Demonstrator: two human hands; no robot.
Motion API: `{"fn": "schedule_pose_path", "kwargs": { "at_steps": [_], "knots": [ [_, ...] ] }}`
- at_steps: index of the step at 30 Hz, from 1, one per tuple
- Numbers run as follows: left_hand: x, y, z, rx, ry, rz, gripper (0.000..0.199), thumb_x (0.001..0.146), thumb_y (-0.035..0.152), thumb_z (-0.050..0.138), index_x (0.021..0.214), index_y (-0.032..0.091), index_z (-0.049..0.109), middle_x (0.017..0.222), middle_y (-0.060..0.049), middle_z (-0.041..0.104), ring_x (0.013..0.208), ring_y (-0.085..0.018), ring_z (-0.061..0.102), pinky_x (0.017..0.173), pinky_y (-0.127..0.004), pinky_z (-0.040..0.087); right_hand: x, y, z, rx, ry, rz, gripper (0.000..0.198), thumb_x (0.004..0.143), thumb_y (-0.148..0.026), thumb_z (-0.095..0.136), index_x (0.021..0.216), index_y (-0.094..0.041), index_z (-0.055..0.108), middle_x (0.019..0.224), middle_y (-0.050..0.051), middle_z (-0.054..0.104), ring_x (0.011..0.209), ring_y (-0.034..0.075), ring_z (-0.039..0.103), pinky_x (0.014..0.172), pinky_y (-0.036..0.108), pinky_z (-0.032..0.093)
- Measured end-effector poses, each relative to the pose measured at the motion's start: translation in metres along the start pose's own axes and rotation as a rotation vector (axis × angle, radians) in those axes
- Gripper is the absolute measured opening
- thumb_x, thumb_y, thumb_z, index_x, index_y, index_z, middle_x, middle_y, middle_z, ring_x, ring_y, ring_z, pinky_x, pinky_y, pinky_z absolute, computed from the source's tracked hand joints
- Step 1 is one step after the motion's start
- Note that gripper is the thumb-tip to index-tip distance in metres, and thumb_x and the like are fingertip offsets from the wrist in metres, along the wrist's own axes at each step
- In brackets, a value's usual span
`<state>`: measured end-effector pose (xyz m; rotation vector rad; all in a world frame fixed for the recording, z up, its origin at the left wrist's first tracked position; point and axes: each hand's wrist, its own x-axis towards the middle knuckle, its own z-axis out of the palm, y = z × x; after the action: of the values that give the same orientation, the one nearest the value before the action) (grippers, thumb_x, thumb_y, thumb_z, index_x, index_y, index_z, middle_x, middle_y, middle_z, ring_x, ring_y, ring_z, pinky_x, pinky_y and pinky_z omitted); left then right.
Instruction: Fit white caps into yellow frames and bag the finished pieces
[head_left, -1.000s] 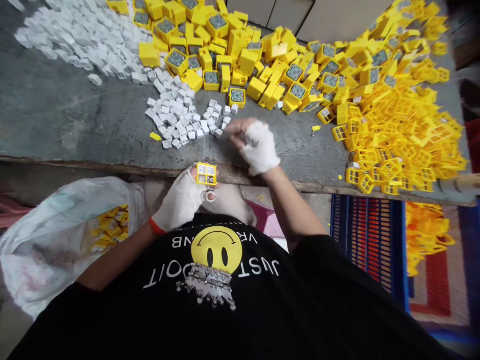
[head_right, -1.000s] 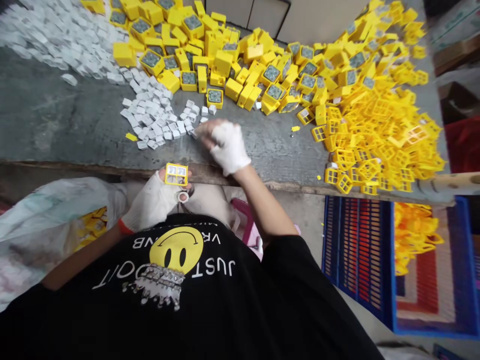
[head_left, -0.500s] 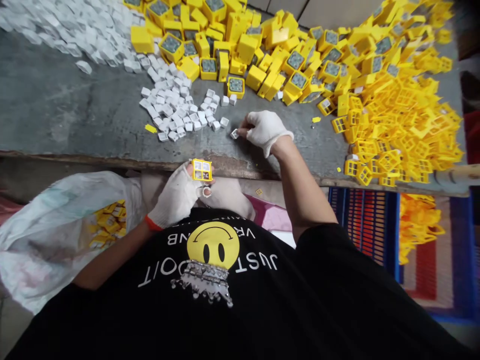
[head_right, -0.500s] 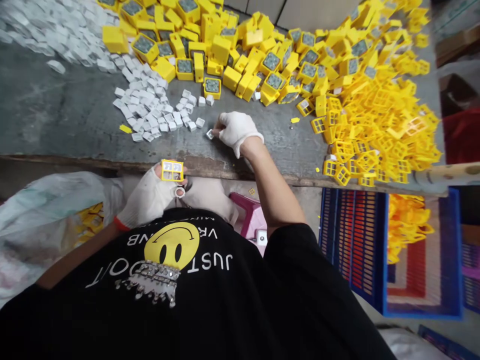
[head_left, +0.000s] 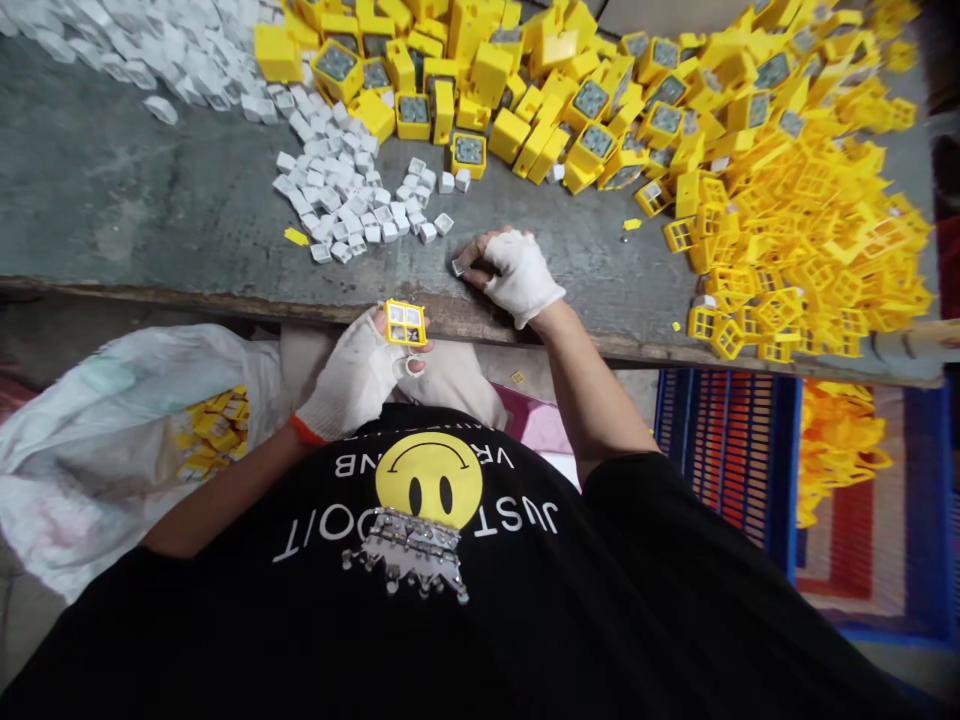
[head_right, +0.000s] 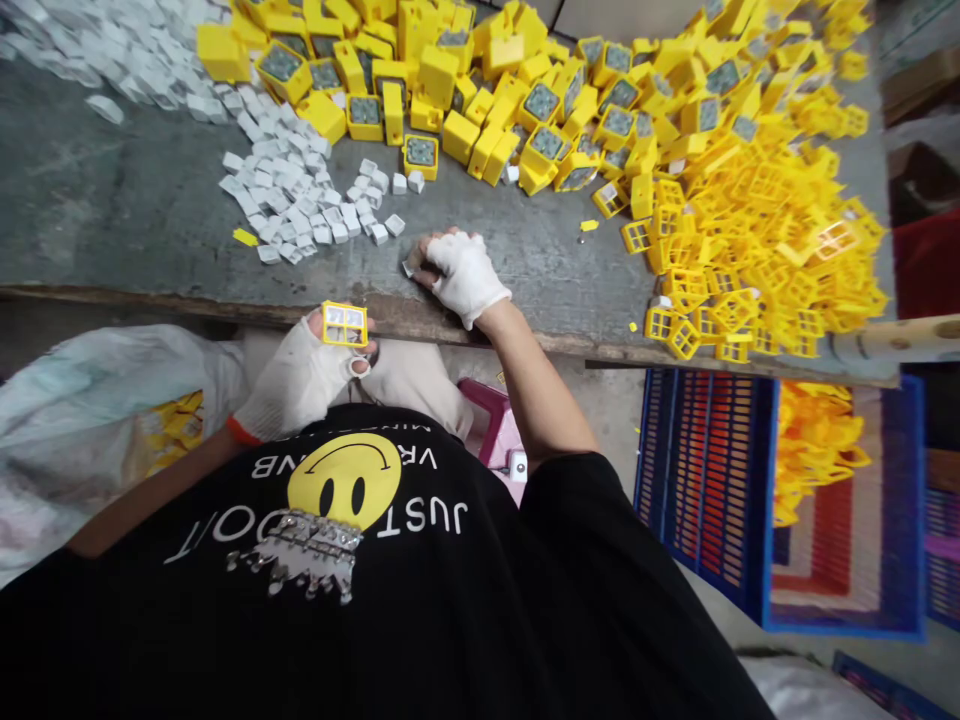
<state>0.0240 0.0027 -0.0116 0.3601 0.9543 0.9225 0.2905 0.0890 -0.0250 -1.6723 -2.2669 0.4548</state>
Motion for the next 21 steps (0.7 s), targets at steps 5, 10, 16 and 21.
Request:
{"fn": "schedule_pose_path", "kwargs": {
  "at_steps": [5, 10, 16, 21],
  "knots": [
    [-0.003, 0.002, 0.003, 0.018, -0.02, 0.04, 0.037, 0.099, 0.043, 0.094, 0.126, 0.025, 0.077, 0.133, -0.011, 0.084, 0.105, -0.027, 0.083, 0.076, -0.032, 0.062, -0.039, -0.043, -0.002, 0.228, 0.065, -0.106, 0.025, 0.115, -0.053, 0.073, 0.121, -0.032, 0.086, 0.126, 0.007, 0.089, 0.121, 0.033, 0.078, 0.118, 0.056, 0.057],
    [-0.002, 0.003, 0.002, -0.006, -0.067, 0.075, 0.023, 0.104, 0.031, 0.087, 0.125, 0.025, 0.079, 0.125, -0.005, 0.086, 0.104, -0.023, 0.083, 0.079, -0.03, 0.064, -0.058, -0.067, 0.018, 0.081, 0.092, -0.176, 0.046, 0.12, -0.065, 0.062, 0.105, -0.029, 0.086, 0.106, 0.009, 0.087, 0.105, 0.032, 0.073, 0.099, 0.052, 0.05],
    [0.0, 0.0, -0.002, -0.047, -0.012, 0.058, 0.028, 0.097, 0.029, 0.094, 0.12, 0.023, 0.078, 0.117, -0.006, 0.086, 0.092, -0.019, 0.082, 0.072, -0.028, 0.066, -0.056, -0.076, 0.018, -0.029, 0.045, -0.23, 0.042, 0.123, -0.058, 0.058, 0.107, -0.031, 0.086, 0.107, 0.008, 0.086, 0.104, 0.031, 0.067, 0.102, 0.052, 0.045],
    [0.002, 0.003, -0.006, -0.078, -0.01, 0.073, 0.034, 0.096, 0.038, 0.097, 0.118, 0.024, 0.075, 0.12, -0.007, 0.086, 0.092, -0.022, 0.084, 0.071, -0.03, 0.066, -0.032, -0.068, -0.001, -0.03, -0.079, -0.225, 0.031, 0.123, -0.046, 0.059, 0.131, -0.033, 0.086, 0.123, 0.007, 0.089, 0.115, 0.032, 0.075, 0.108, 0.054, 0.05]
  ]
}}
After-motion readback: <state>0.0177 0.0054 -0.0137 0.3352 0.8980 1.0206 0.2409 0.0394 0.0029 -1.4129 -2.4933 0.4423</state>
